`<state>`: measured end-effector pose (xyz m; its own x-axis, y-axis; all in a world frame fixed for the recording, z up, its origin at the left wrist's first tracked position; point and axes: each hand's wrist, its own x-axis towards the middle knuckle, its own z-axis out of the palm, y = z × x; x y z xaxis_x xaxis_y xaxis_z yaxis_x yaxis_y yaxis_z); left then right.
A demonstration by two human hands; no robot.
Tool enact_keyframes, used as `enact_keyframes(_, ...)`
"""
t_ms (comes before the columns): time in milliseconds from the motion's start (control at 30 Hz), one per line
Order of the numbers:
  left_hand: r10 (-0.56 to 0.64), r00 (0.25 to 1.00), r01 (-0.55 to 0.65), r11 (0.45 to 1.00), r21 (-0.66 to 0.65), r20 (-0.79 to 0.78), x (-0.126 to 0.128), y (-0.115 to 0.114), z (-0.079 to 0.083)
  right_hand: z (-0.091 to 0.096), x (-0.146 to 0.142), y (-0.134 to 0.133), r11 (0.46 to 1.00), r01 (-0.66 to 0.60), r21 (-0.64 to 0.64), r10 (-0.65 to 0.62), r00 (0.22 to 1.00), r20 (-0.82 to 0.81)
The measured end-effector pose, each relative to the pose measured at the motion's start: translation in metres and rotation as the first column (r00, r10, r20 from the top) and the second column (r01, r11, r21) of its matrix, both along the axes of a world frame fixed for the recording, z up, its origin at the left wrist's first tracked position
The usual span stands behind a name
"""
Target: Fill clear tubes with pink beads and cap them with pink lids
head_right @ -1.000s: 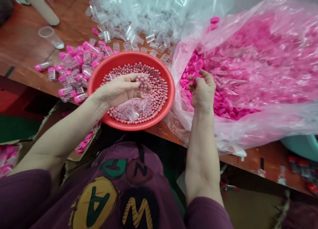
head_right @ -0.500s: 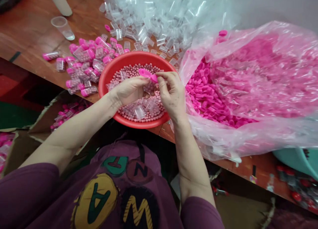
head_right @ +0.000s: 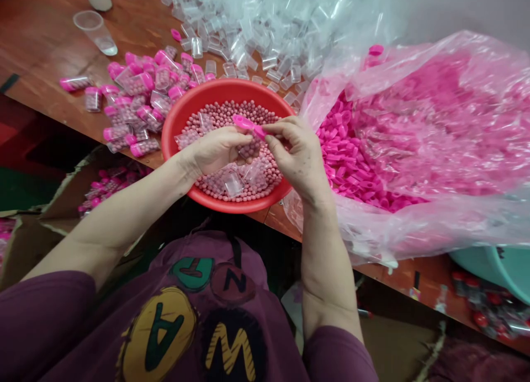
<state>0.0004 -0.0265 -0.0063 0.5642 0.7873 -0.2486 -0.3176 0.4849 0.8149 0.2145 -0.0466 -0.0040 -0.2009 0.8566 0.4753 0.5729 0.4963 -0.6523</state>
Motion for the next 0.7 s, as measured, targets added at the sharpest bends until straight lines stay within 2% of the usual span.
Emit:
enact_keyframes(133, 0.03, 0.998, -0.027, 0.999, 0.047, -0.057, 0.0, -0.003, 0.001, 0.008, 0.003, 0.001, 0.996, -0.077, -0.032, 0.08, 0.993, 0.091)
enact_keyframes(300, 0.068, 0.993, -0.073, 0.996, -0.046, -0.096, -0.001, 0.0, -0.002, 0.0, 0.01, 0.008, 0.998, -0.056, -0.008, 0.057, 0.983, 0.176)
enact_keyframes(500, 0.052, 0.997, -0.057, 0.993, -0.1, -0.053, -0.003, 0.008, -0.01, -0.002, 0.007, 0.005, 0.997, 0.071, -0.026, -0.07, 0.997, 0.031)
enact_keyframes(700, 0.054, 0.998, -0.057, 0.993, -0.102, -0.032, -0.006, 0.012, -0.023, 0.005, 0.0, 0.001, 0.983, -0.066, -0.173, 0.064, 0.998, -0.014)
